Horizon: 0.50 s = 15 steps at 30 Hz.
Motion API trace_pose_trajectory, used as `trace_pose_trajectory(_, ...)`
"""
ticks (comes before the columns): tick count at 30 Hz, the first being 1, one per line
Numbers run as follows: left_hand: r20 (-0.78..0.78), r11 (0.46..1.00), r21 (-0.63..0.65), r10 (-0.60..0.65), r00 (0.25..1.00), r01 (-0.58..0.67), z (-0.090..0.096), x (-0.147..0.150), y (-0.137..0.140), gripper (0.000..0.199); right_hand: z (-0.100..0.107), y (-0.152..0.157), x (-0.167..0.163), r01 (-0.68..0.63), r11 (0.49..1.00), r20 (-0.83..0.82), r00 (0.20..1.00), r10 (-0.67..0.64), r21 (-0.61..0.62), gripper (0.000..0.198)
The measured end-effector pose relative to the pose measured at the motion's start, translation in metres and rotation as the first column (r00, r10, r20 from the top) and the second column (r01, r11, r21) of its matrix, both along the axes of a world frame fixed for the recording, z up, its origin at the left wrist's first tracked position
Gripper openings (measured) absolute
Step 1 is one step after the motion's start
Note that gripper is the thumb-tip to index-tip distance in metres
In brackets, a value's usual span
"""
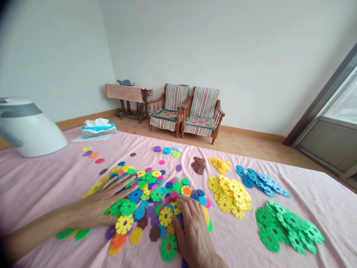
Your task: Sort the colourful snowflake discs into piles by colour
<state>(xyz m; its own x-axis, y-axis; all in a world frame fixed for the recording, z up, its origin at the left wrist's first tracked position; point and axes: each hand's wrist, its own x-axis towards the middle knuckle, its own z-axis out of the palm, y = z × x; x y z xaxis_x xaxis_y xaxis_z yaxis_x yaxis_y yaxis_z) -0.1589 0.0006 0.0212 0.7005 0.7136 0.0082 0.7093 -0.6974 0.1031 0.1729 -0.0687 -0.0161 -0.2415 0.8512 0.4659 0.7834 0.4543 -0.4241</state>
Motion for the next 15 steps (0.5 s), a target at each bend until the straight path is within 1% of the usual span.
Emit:
trace_pose_trajectory(4, 0.01, 0.996, 0.002, -0.085, 0.996, 0.085, -0.001, 0.027, 0.02, 0.082, 0.003, 0.0, -0.001, -0.003, 1.0, 0.002, 1.0, 0.003, -0.003, 0.034)
trace_pose_trajectory(7, 0.03, 0.991, -0.005, -0.135, 0.99, 0.135, -0.003, 0.046, 0.029, 0.08, 0.004, 0.0, -0.002, -0.007, 1.0, -0.001, 1.0, 0.007, 0.004, 0.031)
trace_pose_trajectory(11, 0.08, 0.983, -0.021, -0.18, 0.98, 0.182, -0.003, 0.069, 0.031, 0.081, 0.004, -0.001, -0.002, -0.014, 1.0, -0.017, 1.0, 0.014, -0.002, 0.03)
trace_pose_trajectory(13, 0.124, 0.98, -0.034, -0.193, 0.973, 0.198, 0.0, 0.079, 0.03, 0.081, 0.005, -0.002, -0.002, -0.015, 1.0, -0.024, 1.0, 0.014, -0.007, 0.03)
trace_pose_trajectory(15, 0.187, 0.976, -0.074, -0.19, 0.964, 0.207, 0.004, 0.086, 0.027, 0.078, 0.006, -0.003, -0.003, -0.009, 1.0, -0.03, 1.0, 0.008, -0.012, 0.03)
